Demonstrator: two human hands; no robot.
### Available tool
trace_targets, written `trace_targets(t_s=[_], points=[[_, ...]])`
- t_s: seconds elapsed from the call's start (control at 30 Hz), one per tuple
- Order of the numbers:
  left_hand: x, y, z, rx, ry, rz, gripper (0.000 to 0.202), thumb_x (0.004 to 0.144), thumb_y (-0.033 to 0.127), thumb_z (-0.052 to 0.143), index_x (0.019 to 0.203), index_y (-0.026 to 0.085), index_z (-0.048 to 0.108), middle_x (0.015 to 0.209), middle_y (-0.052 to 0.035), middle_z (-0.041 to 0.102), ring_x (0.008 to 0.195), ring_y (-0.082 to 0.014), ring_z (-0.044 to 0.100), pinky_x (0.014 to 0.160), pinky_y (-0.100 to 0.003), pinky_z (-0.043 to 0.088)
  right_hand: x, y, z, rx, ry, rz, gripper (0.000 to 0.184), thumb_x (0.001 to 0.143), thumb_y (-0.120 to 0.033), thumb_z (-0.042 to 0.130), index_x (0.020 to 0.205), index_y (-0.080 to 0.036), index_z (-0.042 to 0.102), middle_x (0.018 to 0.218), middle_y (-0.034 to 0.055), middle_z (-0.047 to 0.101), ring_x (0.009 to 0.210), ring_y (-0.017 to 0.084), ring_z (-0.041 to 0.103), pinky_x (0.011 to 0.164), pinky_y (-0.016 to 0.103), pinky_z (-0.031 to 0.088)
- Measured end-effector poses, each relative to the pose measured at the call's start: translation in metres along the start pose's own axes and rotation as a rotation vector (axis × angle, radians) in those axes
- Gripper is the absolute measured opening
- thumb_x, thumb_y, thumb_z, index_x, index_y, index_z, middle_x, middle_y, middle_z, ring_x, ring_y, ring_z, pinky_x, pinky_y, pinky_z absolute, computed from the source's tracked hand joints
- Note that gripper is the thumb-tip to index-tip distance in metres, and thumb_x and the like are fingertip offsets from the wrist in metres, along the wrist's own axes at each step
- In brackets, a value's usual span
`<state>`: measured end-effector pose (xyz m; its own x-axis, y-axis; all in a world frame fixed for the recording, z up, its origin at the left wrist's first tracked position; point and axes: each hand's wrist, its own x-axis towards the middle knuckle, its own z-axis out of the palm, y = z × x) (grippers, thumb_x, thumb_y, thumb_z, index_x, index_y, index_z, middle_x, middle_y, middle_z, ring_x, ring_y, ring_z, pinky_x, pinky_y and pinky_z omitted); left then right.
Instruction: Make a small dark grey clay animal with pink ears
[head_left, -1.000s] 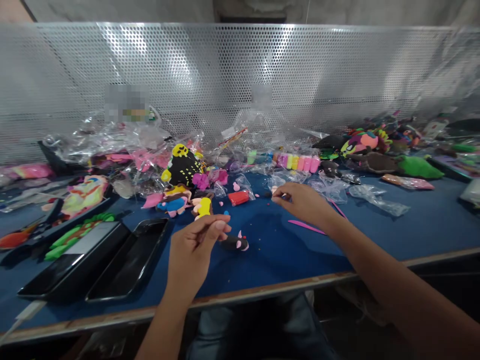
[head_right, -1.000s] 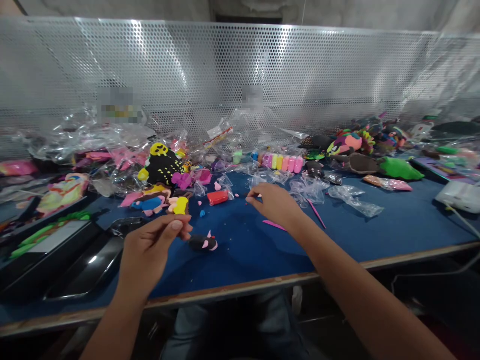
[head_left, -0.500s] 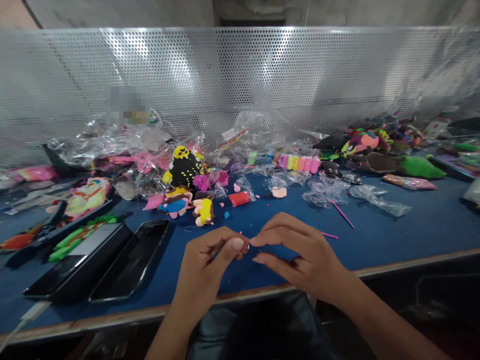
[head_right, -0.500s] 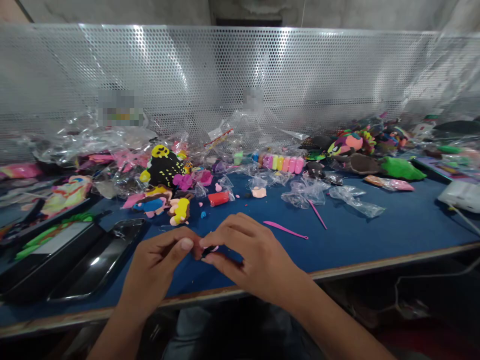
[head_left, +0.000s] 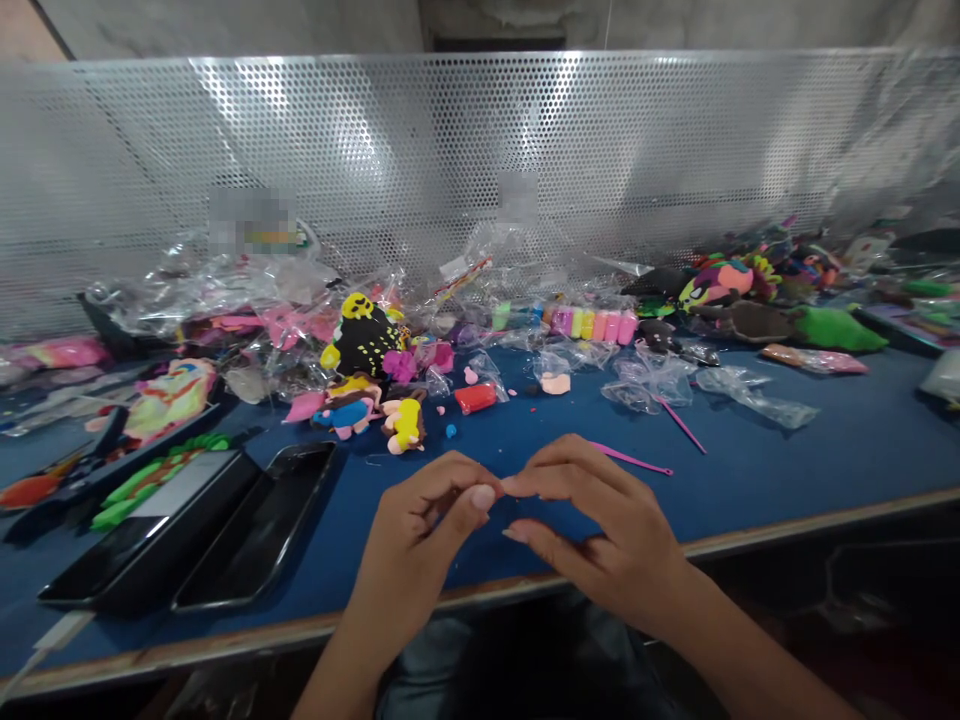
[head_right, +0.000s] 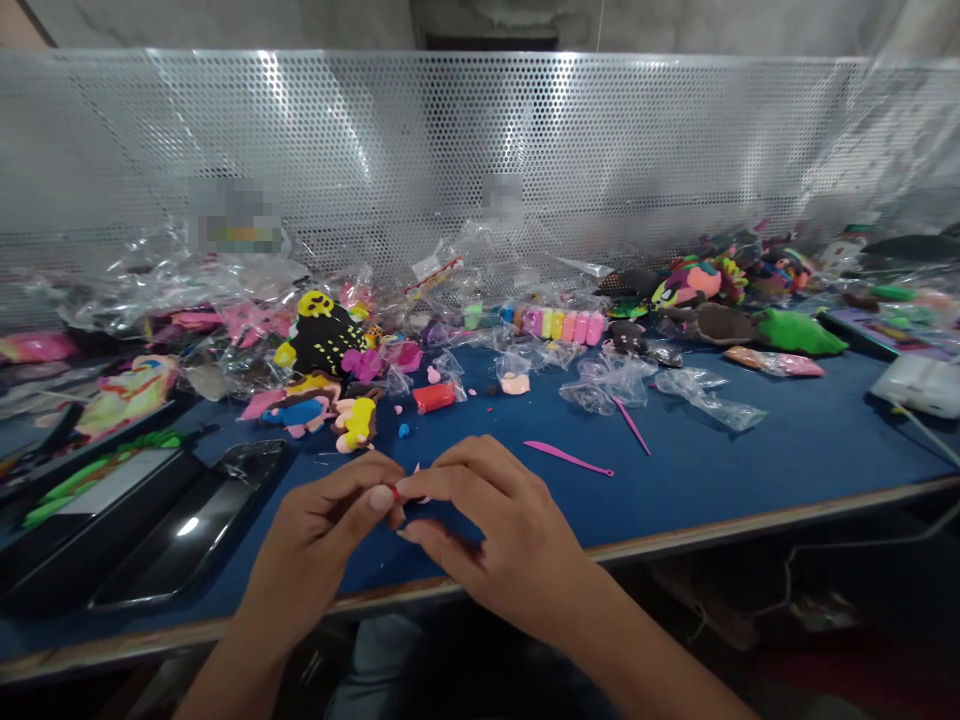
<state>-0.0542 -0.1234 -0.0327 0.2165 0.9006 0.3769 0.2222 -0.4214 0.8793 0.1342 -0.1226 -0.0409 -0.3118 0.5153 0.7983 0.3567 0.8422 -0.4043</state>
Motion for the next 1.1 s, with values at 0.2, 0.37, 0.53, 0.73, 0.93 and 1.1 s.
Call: trace_targets(t_s=[0.2, 0.37, 0.53, 0.73, 0.93, 1.1], points=[[-0.005, 0.007, 0.003, -0.002, -0.117, -0.008, 0.028, 0.088, 0.036, 0.063, 0.068, 0.018, 0.070, 0.074, -0.0054, 0.066, 0.072, -0.0170, 0.062, 0.066, -0.026, 0.050, -0.007, -0.004, 0.002, -0.011, 0.043, -0.068, 0.017, 0.089, -0.020, 0.067, 0.105, -0.022, 0.068, 0.089, 0.0052, 0.066, 0.081, 0.015, 0.064, 0.070, 0.026, 0.055], [-0.012, 0.014, 0.005, -0.017, -0.181, -0.015, 0.035, 0.090, 0.043, 0.059, 0.067, 0.019, 0.070, 0.070, -0.0041, 0.066, 0.068, -0.0158, 0.061, 0.061, -0.024, 0.050, -0.010, -0.008, 0.002, 0.014, 0.054, -0.104, 0.015, 0.090, -0.017, 0.065, 0.103, -0.022, 0.070, 0.083, 0.0047, 0.067, 0.076, 0.015, 0.063, 0.066, 0.028, 0.054], [-0.015, 0.003, -0.012, 0.308, 0.171, -0.018, 0.030, 0.092, 0.044, 0.056, 0.085, 0.022, 0.074, 0.077, -0.0029, 0.071, 0.068, -0.0160, 0.064, 0.064, -0.024, 0.050, -0.014, 0.000, -0.006, 0.026, 0.082, -0.006, 0.009, 0.089, -0.016, 0.064, 0.095, -0.021, 0.068, 0.081, 0.0039, 0.067, 0.073, 0.015, 0.063, 0.065, 0.026, 0.052], [-0.014, -0.032, -0.038, 0.601, 0.146, -0.144, 0.042, 0.085, 0.046, 0.063, 0.122, 0.026, 0.065, 0.112, -0.0061, 0.070, 0.082, -0.0195, 0.067, 0.070, -0.030, 0.054, -0.024, 0.023, -0.013, 0.286, 0.049, 0.397, 0.021, 0.096, -0.029, 0.055, 0.078, -0.021, 0.060, 0.067, -0.0003, 0.062, 0.060, 0.012, 0.058, 0.057, 0.025, 0.045], [-0.003, -0.045, -0.032, 0.629, -0.033, -0.168, 0.038, 0.083, 0.041, 0.066, 0.120, 0.030, 0.066, 0.123, -0.0060, 0.066, 0.105, -0.0267, 0.063, 0.091, -0.041, 0.050, -0.027, 0.029, -0.006, 0.735, 0.155, 0.478, 0.041, 0.101, -0.037, 0.044, 0.064, -0.020, 0.048, 0.058, 0.0010, 0.059, 0.055, 0.014, 0.053, 0.056, 0.028, 0.041], [0.001, -0.037, -0.023, 0.232, 0.037, -0.297, 0.031, 0.079, 0.042, 0.072, 0.105, 0.025, 0.070, 0.107, -0.0059, 0.070, 0.094, -0.0236, 0.063, 0.082, -0.033, 0.049, -0.025, 0.025, -0.009, 0.717, 0.137, 0.482, 0.034, 0.094, -0.041, 0.059, 0.068, -0.018, 0.058, 0.057, -0.0001, 0.059, 0.054, 0.012, 0.055, 0.052, 0.024, 0.042]])
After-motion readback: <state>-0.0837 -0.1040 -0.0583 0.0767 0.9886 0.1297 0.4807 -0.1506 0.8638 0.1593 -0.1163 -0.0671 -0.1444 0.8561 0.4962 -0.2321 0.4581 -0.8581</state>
